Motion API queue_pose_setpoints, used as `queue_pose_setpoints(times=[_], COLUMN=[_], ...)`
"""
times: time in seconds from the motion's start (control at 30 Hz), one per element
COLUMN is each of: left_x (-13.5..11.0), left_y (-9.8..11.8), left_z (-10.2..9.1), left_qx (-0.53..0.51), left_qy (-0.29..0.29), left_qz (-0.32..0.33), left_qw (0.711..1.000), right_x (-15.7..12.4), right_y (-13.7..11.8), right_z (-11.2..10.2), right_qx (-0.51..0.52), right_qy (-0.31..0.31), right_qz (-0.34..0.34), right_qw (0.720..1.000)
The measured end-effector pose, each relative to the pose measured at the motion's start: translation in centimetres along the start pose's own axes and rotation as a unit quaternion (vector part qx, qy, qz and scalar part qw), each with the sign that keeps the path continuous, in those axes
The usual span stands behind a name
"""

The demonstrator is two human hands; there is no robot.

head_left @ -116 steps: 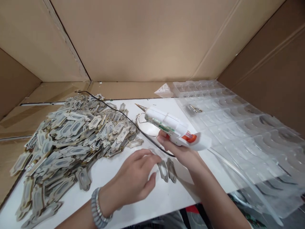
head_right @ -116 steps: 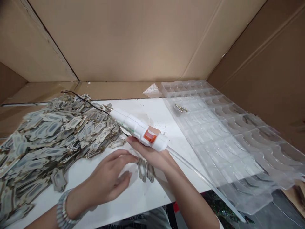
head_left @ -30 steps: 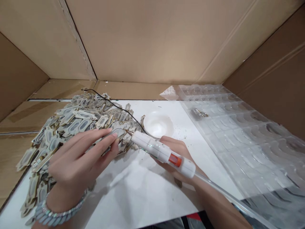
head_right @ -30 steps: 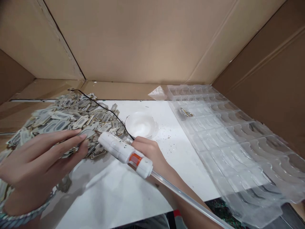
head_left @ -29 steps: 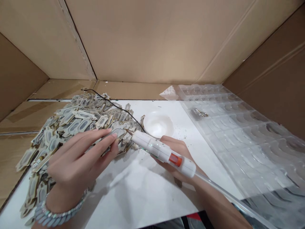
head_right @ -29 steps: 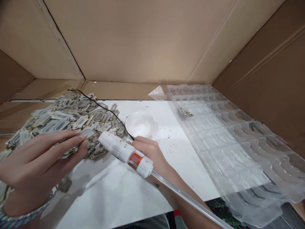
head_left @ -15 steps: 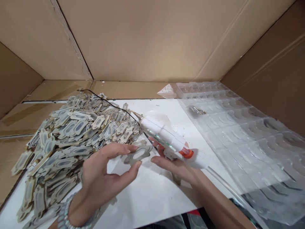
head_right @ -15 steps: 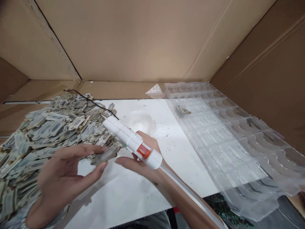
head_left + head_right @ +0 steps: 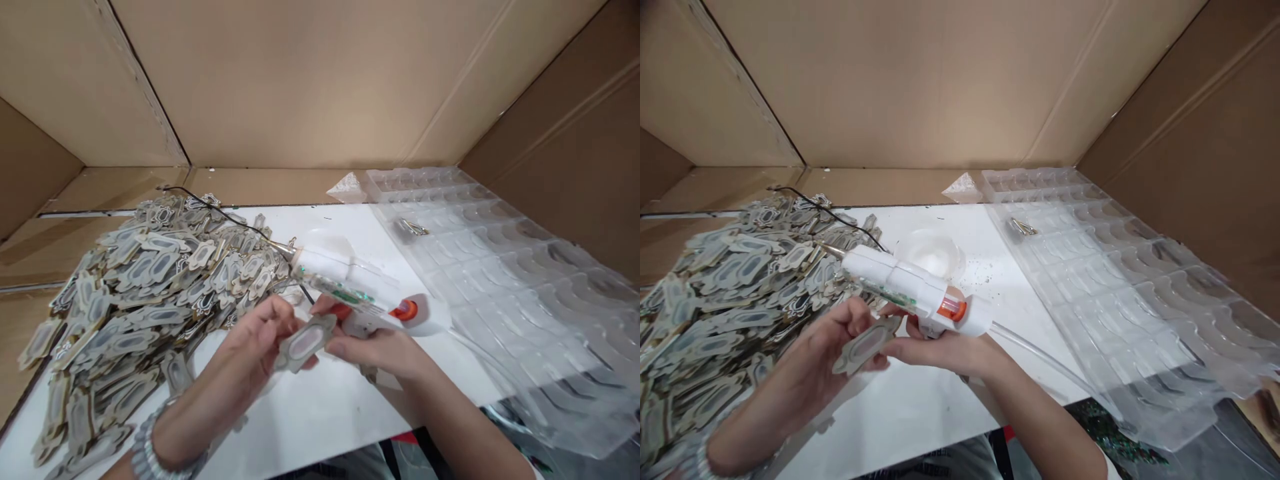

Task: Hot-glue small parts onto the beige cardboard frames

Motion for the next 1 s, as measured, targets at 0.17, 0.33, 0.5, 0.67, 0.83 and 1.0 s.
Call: queue_pose_setpoints(times=[0.17, 0.33, 0.5, 0.67, 0.83, 1.0], left_x=[-0.3, -0.2, -0.2, -0.2, -1.3, -2.1], left_y=[-1.3, -2.1, -1.4, 1.9, 4.8, 5.3], left_z=[0.6, 0.4, 0.7, -0.7, -2.8, -2.8], left_qx=[-0.177, -0.232, -0.194, 0.05, 0.335, 0.453], left_qy=[-0.099, -0.105, -0.093, 0.068, 0.211, 0.258], left_qz=[-0.14, -0.133, -0.117, 0.064, 0.333, 0.447], left_qw=[0.969, 0.958, 0.97, 0.994, 0.856, 0.727], right_x=[-0.1, -0.2, -0.2, -0.7, -0.9, -0.5], right_y=[0.7, 0.8, 0.9, 1.3, 0.3, -0.2], right_z=[0.0, -0.1, -0.1, -1.2, -1.3, -0.3], right_qx=[-0.069, -0.094, -0.006, 0.001, -0.085, -0.208], right_qy=[-0.072, -0.07, -0.022, 0.066, 0.039, 0.023], right_qz=[0.027, -0.024, -0.034, -0.083, -0.117, -0.22], right_qw=[0.995, 0.993, 0.999, 0.994, 0.989, 0.953])
Point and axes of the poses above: each hand's wrist, its own x-axis towards the middle knuckle, its own z-axis out of the palm, y = z × x, the point moved 2 cm from there along x, towards the middle knuckle, and after that the axes turned 5 degrees about -y, right-handed, at the moved point
